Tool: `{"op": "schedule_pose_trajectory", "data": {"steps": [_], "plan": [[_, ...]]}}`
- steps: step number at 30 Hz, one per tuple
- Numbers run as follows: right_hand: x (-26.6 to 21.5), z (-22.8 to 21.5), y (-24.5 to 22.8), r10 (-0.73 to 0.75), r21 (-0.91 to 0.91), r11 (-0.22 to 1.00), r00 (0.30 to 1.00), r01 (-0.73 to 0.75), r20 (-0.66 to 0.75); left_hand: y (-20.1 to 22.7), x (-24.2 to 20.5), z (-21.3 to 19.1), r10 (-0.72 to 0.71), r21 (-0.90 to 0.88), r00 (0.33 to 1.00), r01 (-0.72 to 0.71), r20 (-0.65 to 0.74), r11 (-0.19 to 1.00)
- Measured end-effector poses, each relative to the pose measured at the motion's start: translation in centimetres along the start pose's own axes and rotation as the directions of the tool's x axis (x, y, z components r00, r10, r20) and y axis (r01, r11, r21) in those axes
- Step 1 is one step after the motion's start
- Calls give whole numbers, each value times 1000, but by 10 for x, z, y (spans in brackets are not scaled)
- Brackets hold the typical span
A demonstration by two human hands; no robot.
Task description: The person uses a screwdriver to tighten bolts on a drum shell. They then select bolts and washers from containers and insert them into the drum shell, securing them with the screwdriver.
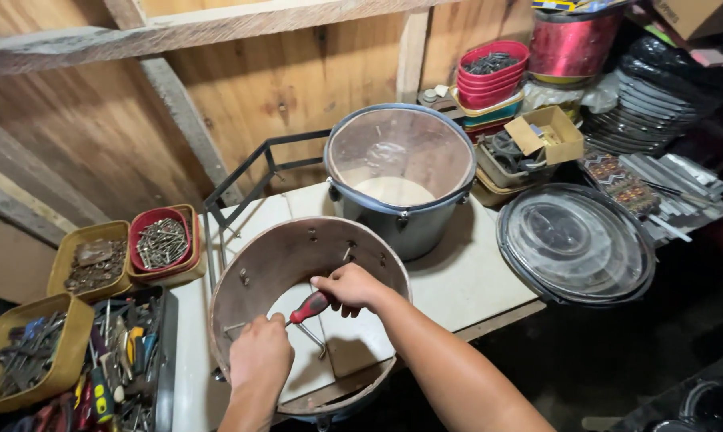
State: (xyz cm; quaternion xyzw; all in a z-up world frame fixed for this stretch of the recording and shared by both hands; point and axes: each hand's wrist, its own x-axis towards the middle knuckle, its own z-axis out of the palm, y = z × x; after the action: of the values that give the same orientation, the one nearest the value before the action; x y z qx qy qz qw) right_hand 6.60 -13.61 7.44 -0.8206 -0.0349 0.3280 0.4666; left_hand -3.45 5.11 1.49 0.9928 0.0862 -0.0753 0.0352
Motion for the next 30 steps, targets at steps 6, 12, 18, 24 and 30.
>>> {"op": "schedule_pose_trajectory", "data": {"steps": [6,12,18,24,30], "plan": [[-1,1,-2,15,28,999,1000,-15,-2,2,-3,-4,-4,5,999,4,-39,1000],[-5,1,-2,-11,-4,1000,1000,11,11,-2,1,9,16,6,994,-16,-112,1000],[7,4,7,-3,29,1000,1000,3,7,-2,9,18,44,15,999,-45,29,999],[8,6,7,-60,127,990,998,60,-6,-1,4,5,50,7,997,-51,52,999],[11,6,8,-80,140,987,997,81,-18,3,0,-4,21,14,999,-21,26,1000]]}}
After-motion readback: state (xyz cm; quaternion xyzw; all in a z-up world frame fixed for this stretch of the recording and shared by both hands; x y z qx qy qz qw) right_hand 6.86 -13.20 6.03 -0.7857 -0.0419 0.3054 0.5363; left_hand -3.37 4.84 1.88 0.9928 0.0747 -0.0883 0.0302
